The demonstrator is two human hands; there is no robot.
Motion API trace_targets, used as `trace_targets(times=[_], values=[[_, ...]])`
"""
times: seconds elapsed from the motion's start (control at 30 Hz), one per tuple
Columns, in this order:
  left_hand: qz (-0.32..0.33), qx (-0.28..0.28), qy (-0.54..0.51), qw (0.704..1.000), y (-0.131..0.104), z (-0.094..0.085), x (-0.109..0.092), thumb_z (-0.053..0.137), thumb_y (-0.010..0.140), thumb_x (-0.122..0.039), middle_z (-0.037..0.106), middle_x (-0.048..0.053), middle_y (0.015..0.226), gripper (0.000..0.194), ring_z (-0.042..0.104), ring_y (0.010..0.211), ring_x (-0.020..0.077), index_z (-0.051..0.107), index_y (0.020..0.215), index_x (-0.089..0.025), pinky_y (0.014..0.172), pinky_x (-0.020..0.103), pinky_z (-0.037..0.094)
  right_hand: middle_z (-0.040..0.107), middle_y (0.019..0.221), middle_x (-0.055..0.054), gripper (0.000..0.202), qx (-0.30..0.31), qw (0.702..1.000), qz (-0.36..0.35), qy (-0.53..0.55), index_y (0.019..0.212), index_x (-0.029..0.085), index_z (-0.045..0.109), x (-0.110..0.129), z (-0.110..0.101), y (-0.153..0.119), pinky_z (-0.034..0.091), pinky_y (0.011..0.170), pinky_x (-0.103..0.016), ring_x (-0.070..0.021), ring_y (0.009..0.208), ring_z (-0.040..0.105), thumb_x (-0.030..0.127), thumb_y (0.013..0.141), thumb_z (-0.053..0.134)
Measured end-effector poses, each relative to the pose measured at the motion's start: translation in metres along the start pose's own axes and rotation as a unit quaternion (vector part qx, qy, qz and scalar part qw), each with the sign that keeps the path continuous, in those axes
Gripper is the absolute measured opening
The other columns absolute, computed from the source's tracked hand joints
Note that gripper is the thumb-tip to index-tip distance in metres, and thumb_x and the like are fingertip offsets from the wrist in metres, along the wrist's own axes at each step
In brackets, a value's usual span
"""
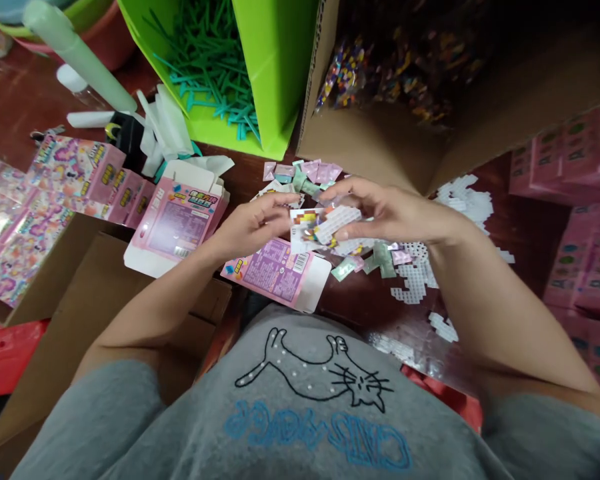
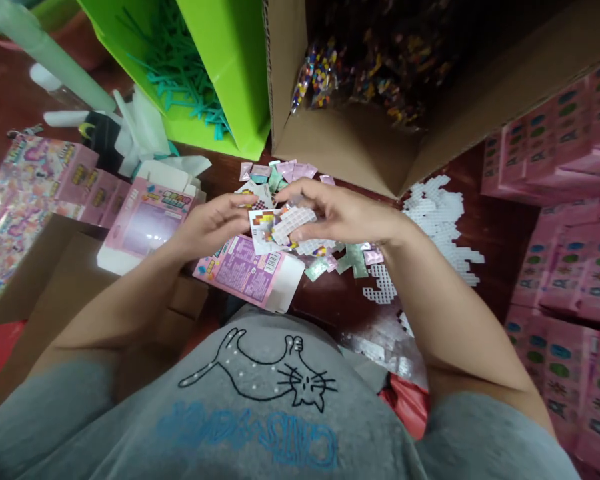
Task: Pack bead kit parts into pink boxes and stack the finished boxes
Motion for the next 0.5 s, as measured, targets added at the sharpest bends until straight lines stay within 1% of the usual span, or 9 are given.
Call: trace_targets(times=[0.03,0.1,0.13,0.17,0.23,0.27,0.33,0.43,0.5], values=[[0.000,0.050,0.041,0.998,-0.010,-0.002,0.004,0.077,0.095,-0.075,0.068,0.018,0.162,0.086,0.064,0.154,0.0381,0.058,0.163,-0.025,0.126,0.055,0.054,0.077,0.134,-0.009,0.068,-0.003,1.000,0.015,0.022,0.149,0.030,0.067,-0.004,0.003,-0.009,0.065,0.093,-0.041,-0.0257,0.111,0.075,0.060,0.091,0.083],[0.000,0.155,0.144,0.978,-0.028,-0.001,0.015,0.095,0.069,-0.078,0.049,0.020,0.180,0.126,0.039,0.172,0.0488,0.046,0.173,-0.028,0.140,0.069,0.034,0.079,0.131,-0.008,0.064,0.008,0.998,0.056,0.034,0.145,0.032,0.070,-0.013,0.011,-0.027,0.067,0.090,-0.041,-0.0256,0.108,0.077,0.061,0.090,0.083],[0.002,0.195,0.192,0.962,-0.036,0.002,0.022,0.100,0.060,-0.075,0.043,0.020,0.184,0.135,0.030,0.175,0.0528,0.045,0.174,-0.029,0.142,0.075,0.023,0.081,0.125,-0.007,0.060,0.021,0.996,0.076,0.033,0.140,0.031,0.073,-0.019,0.016,-0.034,0.067,0.088,-0.042,-0.0252,0.104,0.078,0.064,0.091,0.082],[0.008,0.221,0.229,0.948,-0.042,0.005,0.028,0.101,0.056,-0.070,0.041,0.020,0.185,0.136,0.027,0.175,0.0556,0.045,0.173,-0.029,0.142,0.079,0.014,0.083,0.118,-0.005,0.058,0.037,0.994,0.095,0.034,0.136,0.031,0.075,-0.025,0.022,-0.039,0.067,0.086,-0.042,-0.0247,0.099,0.079,0.066,0.091,0.080],[0.026,0.239,0.274,0.931,-0.052,0.013,0.037,0.100,0.058,-0.060,0.041,0.021,0.183,0.132,0.028,0.174,0.0569,0.044,0.173,-0.029,0.142,0.080,0.006,0.084,0.110,-0.004,0.058,0.065,0.990,0.119,0.044,0.133,0.028,0.076,-0.039,0.035,-0.046,0.067,0.085,-0.041,-0.0241,0.096,0.080,0.071,0.093,0.076],[0.035,0.233,0.288,0.928,-0.055,0.016,0.038,0.099,0.060,-0.056,0.042,0.022,0.181,0.130,0.029,0.173,0.0565,0.042,0.174,-0.028,0.143,0.080,0.005,0.084,0.110,-0.005,0.059,0.073,0.989,0.125,0.044,0.133,0.026,0.075,-0.045,0.040,-0.049,0.067,0.086,-0.041,-0.0242,0.098,0.080,0.072,0.094,0.073],[0.049,0.194,0.313,0.928,-0.062,0.022,0.034,0.097,0.063,-0.053,0.041,0.026,0.178,0.131,0.031,0.171,0.0561,0.036,0.175,-0.025,0.143,0.080,0.006,0.084,0.117,-0.006,0.060,0.064,0.989,0.133,0.009,0.133,0.024,0.075,-0.055,0.048,-0.052,0.066,0.091,-0.041,-0.0258,0.107,0.080,0.071,0.096,0.069],[0.070,0.110,0.345,0.929,-0.074,0.032,0.018,0.095,0.068,-0.051,0.039,0.028,0.173,0.131,0.037,0.166,0.0563,0.027,0.177,-0.026,0.140,0.084,0.009,0.081,0.127,-0.011,0.063,-0.004,0.979,0.166,-0.119,0.139,0.022,0.072,-0.055,0.051,-0.054,0.065,0.094,-0.044,-0.0316,0.115,0.078,0.065,0.093,0.074],[0.079,0.052,0.358,0.929,-0.081,0.044,0.007,0.095,0.072,-0.050,0.037,0.027,0.172,0.131,0.040,0.162,0.0560,0.021,0.177,-0.030,0.138,0.086,0.012,0.080,0.128,-0.014,0.065,-0.054,0.961,0.186,-0.198,0.143,0.022,0.070,-0.042,0.050,-0.052,0.064,0.092,-0.049,-0.0361,0.112,0.077,0.061,0.092,0.078]])
Point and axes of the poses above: each hand's wrist, its own y-axis towards the middle knuckle, its own z-axis out of the palm, x = y × z, the point moved 1 cm from there along y, towards the middle knuckle
